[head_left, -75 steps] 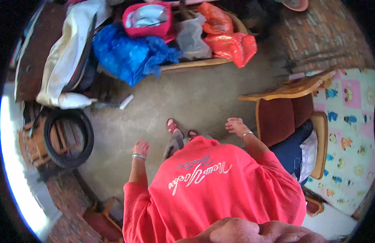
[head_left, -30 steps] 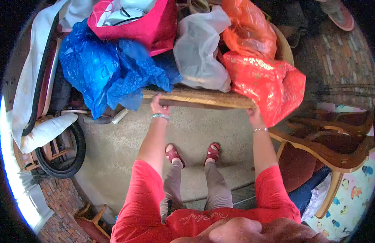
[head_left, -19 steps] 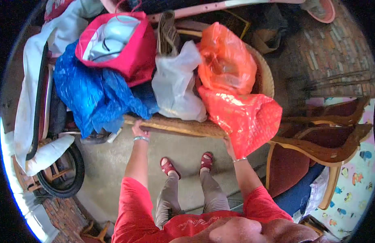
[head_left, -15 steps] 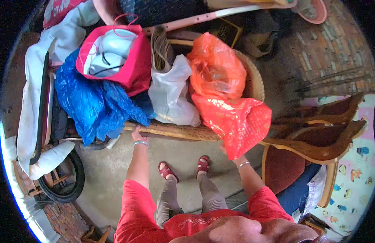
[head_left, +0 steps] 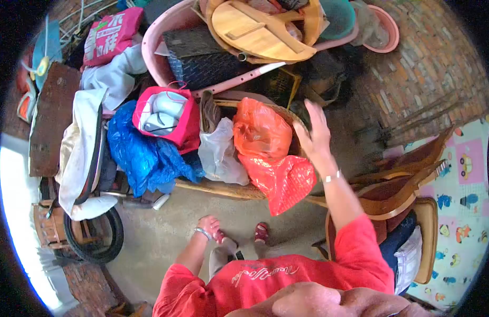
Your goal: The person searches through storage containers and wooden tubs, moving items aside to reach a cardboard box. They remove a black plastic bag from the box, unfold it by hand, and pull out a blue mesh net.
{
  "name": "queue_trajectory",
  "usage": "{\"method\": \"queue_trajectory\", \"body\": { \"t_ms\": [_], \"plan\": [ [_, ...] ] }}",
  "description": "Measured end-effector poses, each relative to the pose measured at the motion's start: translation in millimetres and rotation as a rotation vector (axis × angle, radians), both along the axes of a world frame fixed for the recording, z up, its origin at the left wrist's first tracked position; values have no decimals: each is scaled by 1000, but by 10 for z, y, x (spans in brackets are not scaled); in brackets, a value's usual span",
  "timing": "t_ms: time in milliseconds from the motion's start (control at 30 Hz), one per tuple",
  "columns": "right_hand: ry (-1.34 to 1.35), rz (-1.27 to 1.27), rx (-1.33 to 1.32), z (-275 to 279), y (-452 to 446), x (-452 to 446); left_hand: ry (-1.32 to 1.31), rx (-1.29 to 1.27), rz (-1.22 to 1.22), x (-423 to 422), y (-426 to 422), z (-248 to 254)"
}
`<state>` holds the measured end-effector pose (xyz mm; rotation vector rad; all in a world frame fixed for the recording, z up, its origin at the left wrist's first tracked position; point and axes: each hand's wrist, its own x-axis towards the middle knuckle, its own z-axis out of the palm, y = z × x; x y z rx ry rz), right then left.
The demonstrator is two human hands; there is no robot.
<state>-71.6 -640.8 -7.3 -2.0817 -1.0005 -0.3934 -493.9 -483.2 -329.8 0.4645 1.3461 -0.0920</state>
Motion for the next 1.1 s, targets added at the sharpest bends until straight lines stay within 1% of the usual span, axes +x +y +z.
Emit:
{"method": "queue_trajectory", "body": {
  "t_ms": [33, 67, 100, 133, 233, 267, 300, 367, 400, 433, 500, 600, 633, 700, 767, 800, 833, 867, 900, 933, 1000, 1033, 1100],
  "plan": [
    [-142, 79, -7, 163, 258, 138, -19, -60, -10, -259, -22, -216],
    [-206, 80, -76, 329, 512, 244, -344, -257, 58, -476, 14, -547],
    [-269, 78, -148, 449, 743, 331, -132, -139, 126, -266, -101, -158],
    [-313, 70, -193, 513, 963, 447, 83, -19, 178, 20, -222, 411],
    [-420, 55, -337, 572, 1529, 735, 81, -101, 288, 169, -226, 261],
    [-474, -4, -369, 495, 1694, 863, 82, -110, 298, 226, -148, 161],
    [-528, -49, -405, 395, 1845, 982, -2, -111, 240, 307, -90, 44],
    [-483, -68, -495, 457, 2052, 1059, -158, -130, 154, 402, -152, -228],
    [-560, -105, -464, 448, 2086, 1070, -243, -128, 101, 492, -143, -305],
    [-575, -119, -462, 414, 2108, 1124, -232, -148, 119, 560, -158, -322],
    [-585, -84, -440, 416, 2138, 1236, -135, -121, 239, 797, -117, -358],
    [-665, -79, -450, 482, 2274, 1366, -47, -77, 243, 1077, -101, 65],
    [-617, -31, -462, 603, 2325, 1325, -24, -90, 278, 1094, -148, -35],
    [-648, -17, -476, 679, 2376, 1266, 5, -92, 330, 1104, -288, -322],
    [-704, 6, -412, 693, 2396, 1309, 60, -66, 348, 1123, -435, -401],
    [-696, -2, -430, 723, 2396, 1313, 101, -35, 345, 1187, -501, -454],
    [-692, 26, -427, 861, 2407, 1167, 112, -41, 370, 1243, -561, -391],
    [-600, -57, -582, 1053, 2397, 953, 94, -17, 442, 1294, -622, -238],
    [-512, -130, -730, 1098, 2434, 800, 78, 11, 525, 1339, -688, -171],
    [-513, -86, -725, 1001, 2479, 924, 93, 9, 565, 1377, -752, -236],
    [-764, 78, -481, 840, 2547, 1484, 19, 34, 487, 1515, -879, -365],
    [-757, 115, -481, 793, 2585, 1546, 37, 25, 517, 1584, -889, -327],
    [-733, 64, -578, 839, 2576, 1577, 170, 79, 448, 1673, -912, -295]
  ]
}}
